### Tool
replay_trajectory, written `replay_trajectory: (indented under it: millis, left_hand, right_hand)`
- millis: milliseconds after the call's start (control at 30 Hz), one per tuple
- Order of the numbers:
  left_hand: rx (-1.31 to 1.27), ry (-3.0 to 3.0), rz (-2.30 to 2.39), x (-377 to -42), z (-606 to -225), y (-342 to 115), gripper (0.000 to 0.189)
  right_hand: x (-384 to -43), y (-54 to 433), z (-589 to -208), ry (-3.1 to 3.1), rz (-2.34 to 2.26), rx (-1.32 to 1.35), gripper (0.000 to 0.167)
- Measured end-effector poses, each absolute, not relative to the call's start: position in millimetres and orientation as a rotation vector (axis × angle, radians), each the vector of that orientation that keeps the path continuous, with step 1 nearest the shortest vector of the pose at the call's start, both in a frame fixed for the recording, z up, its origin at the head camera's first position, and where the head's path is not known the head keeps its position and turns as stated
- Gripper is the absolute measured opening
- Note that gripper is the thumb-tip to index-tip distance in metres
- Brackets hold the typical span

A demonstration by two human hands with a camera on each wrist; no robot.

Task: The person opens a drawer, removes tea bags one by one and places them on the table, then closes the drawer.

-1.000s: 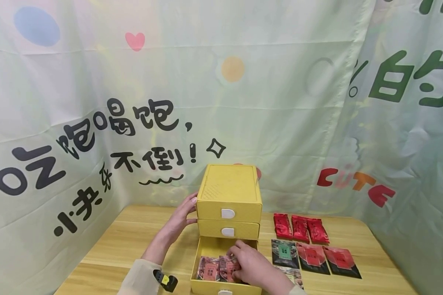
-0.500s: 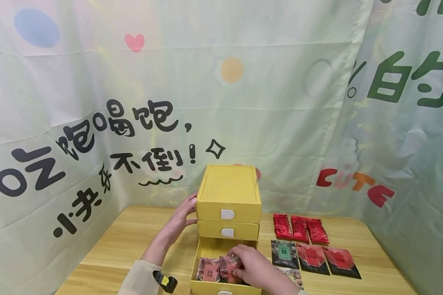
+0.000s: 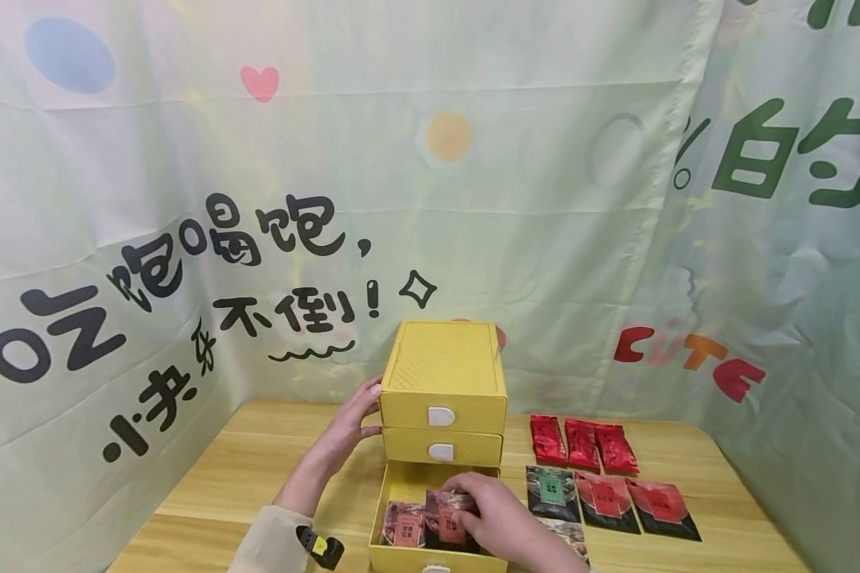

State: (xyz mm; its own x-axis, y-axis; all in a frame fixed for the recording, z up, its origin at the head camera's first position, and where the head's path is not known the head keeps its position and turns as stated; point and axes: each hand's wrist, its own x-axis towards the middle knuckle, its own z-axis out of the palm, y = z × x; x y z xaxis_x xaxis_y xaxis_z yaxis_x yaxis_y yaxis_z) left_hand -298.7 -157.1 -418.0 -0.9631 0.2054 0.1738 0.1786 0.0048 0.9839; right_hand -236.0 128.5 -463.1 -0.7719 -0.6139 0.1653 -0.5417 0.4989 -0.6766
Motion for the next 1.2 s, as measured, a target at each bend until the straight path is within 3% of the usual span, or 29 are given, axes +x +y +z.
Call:
replay_trajectory:
  millis: [500,1200]
  left_hand:
    - [0.395,2.206,2.165,-299.1,-419.6,-157.3,0.065]
    - [0.411,2.220,2.153,-298.1,-416.8,-156.3,0.064]
  right_hand:
    - [-228.7,129.8,-453.6,2.704,-1.293,-0.923,0.023]
    - [-224.7,138.3,-450.1,2.902,-1.444,-0.570,0.030]
